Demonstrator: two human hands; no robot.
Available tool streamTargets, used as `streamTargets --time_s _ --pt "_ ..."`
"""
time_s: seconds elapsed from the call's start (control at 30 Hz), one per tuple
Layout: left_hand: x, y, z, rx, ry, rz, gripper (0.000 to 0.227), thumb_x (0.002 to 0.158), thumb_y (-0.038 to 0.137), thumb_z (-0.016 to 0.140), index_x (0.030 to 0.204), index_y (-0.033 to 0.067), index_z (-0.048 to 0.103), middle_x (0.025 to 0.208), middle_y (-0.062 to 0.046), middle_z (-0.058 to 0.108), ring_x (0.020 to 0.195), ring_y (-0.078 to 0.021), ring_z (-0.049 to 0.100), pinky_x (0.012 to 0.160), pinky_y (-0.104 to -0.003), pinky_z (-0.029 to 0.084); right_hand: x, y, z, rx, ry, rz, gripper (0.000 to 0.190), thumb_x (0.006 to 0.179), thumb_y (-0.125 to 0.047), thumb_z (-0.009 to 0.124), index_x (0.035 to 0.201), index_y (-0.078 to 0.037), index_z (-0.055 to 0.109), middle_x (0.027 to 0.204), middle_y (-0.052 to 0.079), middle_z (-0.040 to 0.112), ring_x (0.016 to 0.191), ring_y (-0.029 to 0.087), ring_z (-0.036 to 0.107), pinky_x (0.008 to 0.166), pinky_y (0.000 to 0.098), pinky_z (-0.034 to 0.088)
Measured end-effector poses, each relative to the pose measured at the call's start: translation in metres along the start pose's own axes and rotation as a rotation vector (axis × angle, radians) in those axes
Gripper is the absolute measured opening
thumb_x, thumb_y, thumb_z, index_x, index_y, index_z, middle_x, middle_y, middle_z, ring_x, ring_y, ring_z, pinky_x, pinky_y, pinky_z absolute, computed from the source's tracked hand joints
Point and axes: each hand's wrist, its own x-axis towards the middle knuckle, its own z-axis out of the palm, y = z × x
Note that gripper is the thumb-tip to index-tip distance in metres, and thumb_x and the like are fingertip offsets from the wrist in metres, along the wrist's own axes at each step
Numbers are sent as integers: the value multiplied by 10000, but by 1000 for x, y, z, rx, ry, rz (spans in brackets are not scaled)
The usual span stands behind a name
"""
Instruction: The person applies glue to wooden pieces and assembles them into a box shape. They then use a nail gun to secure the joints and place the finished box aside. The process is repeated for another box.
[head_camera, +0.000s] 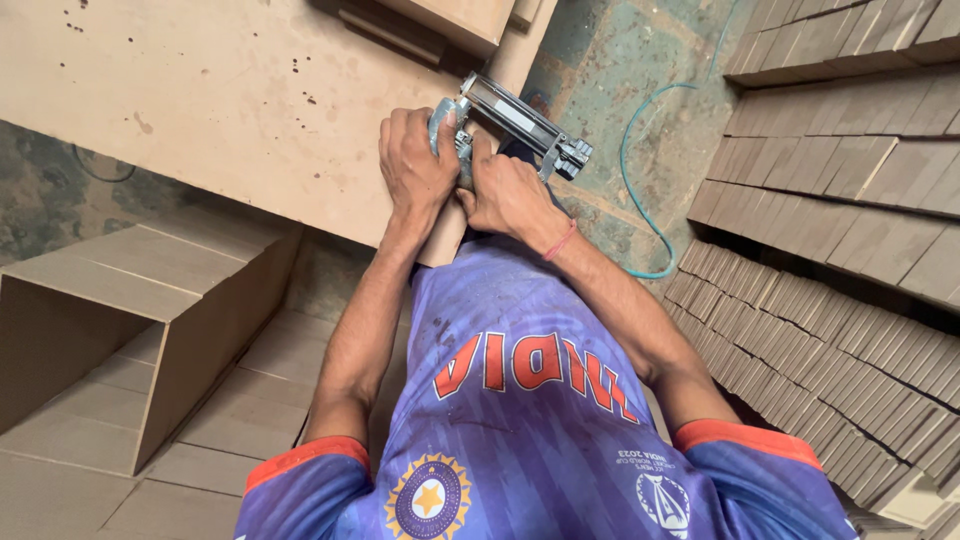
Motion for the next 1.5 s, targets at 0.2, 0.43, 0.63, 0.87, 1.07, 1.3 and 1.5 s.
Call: streamTargets --time_s 0.2,0.43,0.63,0.87,1.07,1.3,1.5 --pt "1 3 -2 -33 19 2 305 1033 306 653 1043 4 698 990 -167 632 927 -367 587 834 -475 483 -4 -1 -3 14 78 -46 828 788 -199 759 1390 148 307 752 317 656 663 505 679 602 572 562" --pt "0 17 -15 -63 74 56 261 1030 260 664 1068 3 692 1011 -165 640 932 -372 588 835 -471 487 -14 -9 -13 7 40 -23 767 830 -208 744 1353 154 315 700 300 659 657 502 665 596 574 546" --pt "2 32 -29 -82 112 89 229 1025 225 681 1082 3 683 1018 -162 639 933 -370 590 829 -467 491 -24 -18 -25 12 96 -58 791 810 -195 750 1364 165 315 703 288 659 634 496 663 577 571 539" --pt "8 37 -35 -78 108 96 228 1024 224 690 1077 2 690 1008 -163 640 930 -367 592 830 -469 492 -24 -21 -28 21 101 -60 794 808 -201 756 1360 167 320 692 290 654 639 497 664 587 570 543" --pt "5 32 -33 -66 100 93 225 1016 215 692 1069 -3 694 1013 -163 644 939 -365 595 836 -465 496 -23 -19 -23 31 51 -2 761 827 -211 754 1360 138 338 685 299 654 659 506 666 620 580 544" --pt "5 23 -25 -67 85 64 229 1014 217 690 1064 -7 703 1012 -163 647 937 -360 600 826 -457 500 -16 -16 -18 18 65 -38 820 802 -225 768 1367 159 315 699 298 661 653 503 669 599 578 548" --pt "7 20 -21 -56 78 59 240 1012 224 688 1065 -10 703 1009 -160 648 931 -359 599 825 -458 500 -14 -12 -16 28 45 -1 808 814 -237 763 1367 148 317 704 299 664 670 501 673 615 574 552"
